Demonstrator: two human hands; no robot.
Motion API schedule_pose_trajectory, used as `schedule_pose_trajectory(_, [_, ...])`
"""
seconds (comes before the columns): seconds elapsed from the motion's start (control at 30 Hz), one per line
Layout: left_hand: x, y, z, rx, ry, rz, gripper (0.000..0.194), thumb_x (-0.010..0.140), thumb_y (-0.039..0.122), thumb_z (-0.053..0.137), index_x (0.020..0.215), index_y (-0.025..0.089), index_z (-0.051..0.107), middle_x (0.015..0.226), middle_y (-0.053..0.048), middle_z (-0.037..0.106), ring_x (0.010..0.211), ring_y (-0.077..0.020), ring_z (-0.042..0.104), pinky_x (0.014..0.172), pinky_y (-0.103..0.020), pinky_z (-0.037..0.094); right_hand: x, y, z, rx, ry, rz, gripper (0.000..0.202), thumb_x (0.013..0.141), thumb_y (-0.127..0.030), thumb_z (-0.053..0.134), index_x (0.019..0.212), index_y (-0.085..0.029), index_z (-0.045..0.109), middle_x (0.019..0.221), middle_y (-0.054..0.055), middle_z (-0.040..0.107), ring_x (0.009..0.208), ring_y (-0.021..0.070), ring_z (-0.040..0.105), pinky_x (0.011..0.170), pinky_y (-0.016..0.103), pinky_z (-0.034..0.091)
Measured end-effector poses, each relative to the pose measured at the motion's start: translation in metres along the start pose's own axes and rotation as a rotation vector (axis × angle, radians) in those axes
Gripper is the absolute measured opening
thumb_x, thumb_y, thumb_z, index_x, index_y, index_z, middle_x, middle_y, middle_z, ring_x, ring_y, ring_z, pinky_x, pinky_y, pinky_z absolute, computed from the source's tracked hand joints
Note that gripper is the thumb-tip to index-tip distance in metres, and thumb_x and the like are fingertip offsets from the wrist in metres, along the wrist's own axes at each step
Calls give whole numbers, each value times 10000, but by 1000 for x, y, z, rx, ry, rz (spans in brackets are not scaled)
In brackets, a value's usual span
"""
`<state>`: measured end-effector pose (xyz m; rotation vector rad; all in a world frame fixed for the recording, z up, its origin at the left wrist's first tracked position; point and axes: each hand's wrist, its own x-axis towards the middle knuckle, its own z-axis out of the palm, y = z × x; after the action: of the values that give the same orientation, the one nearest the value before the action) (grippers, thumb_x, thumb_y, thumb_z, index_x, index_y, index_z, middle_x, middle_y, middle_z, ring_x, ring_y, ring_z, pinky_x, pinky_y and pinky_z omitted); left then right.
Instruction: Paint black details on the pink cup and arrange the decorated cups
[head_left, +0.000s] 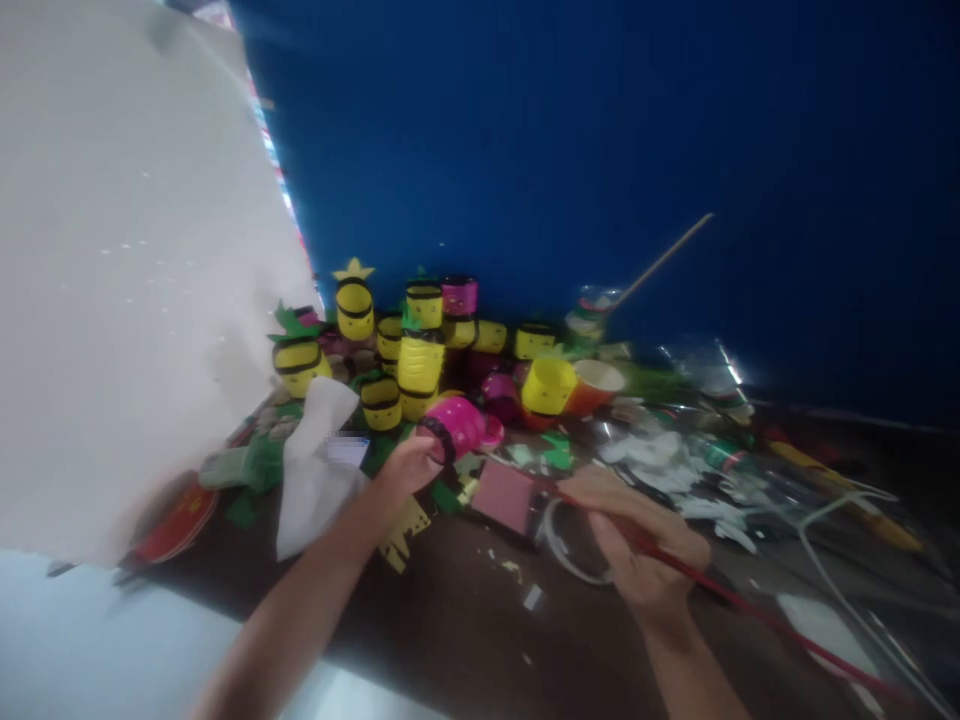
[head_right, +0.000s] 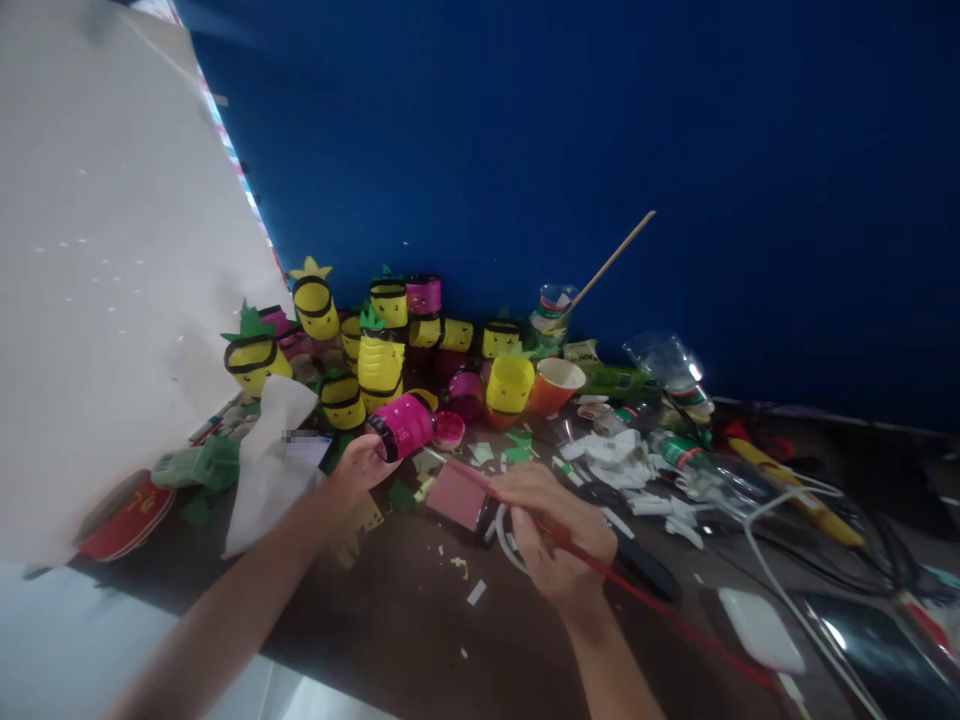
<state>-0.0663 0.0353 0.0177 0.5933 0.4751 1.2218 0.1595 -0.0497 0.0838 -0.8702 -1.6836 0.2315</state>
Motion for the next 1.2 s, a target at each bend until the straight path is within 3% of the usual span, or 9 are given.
schedule_pose_trajectory(0.2, [-4, -2, 1, -28, -109, -16, 511, 565, 183, 666, 1067, 247, 602, 999, -30, 682, 1145, -250, 538, 1015, -426, 381, -1, 3, 7, -60, 69, -27, 212, 812, -99, 523, 854, -230, 684, 826, 16, 716, 776, 191, 687, 774, 344, 556])
schedule_pose_trajectory(0.43, [-5, -2, 3, -16, -91, -27, 556, 547, 166, 688, 1085, 277, 601, 1003, -17, 680, 1140, -249, 541, 1002, -407, 396, -4, 3, 6, 76, -18, -20, 213, 817, -78, 502, 853, -195, 677, 814, 31, 705, 799, 201, 672, 815, 402, 532])
schedule_pose_trajectory(0.6, [-2, -5, -3, -29, -120, -14, 586, 553, 184, 692, 1122, 280, 585, 1020, -21, 674, 1130, -256, 548, 977, -412, 411, -9, 13, -1, 180, 33, 9, 196, 827, -121, 496, 782, -185, 676, 797, 47, 698, 755, 213, 665, 793, 439, 526])
schedule_pose_trajectory(0.77, [-4, -4, 0, 13, -107, -31, 616, 553, 173, 696, 1146, 285, 574, 1066, -23, 660, 1130, -255, 541, 971, -400, 410, -13, 14, 3, 136, -9, 23, 206, 819, -115, 515, 881, -210, 687, 883, 51, 707, 849, 226, 664, 831, 435, 511])
schedule_pose_trajectory(0.9, [-4, -4, 1, 28, -113, -29, 621, 535, 174, 702, 1137, 266, 582, 1074, -38, 658, 1133, -269, 537, 970, -397, 409, -8, 9, 3, 146, -55, 8, 201, 818, -123, 516, 864, -215, 689, 827, 39, 708, 807, 219, 669, 814, 419, 520])
schedule_pose_trajectory(1.07, [-3, -3, 1, 13, -122, -16, 594, 556, 204, 693, 1136, 262, 578, 1044, -38, 665, 1119, -268, 547, 966, -424, 410, 3, 5, -2, 223, 2, -38, 176, 797, -205, 544, 672, -209, 668, 640, 32, 678, 620, 219, 652, 705, 426, 538])
schedule_pose_trajectory(1.2, [-3, -2, 1, -12, -135, -13, 557, 571, 227, 693, 1117, 276, 589, 1031, -33, 671, 1121, -260, 548, 954, -418, 419, 2, 8, -3, 228, 90, -11, 180, 794, -206, 542, 706, -202, 699, 677, 46, 693, 659, 236, 668, 698, 428, 536])
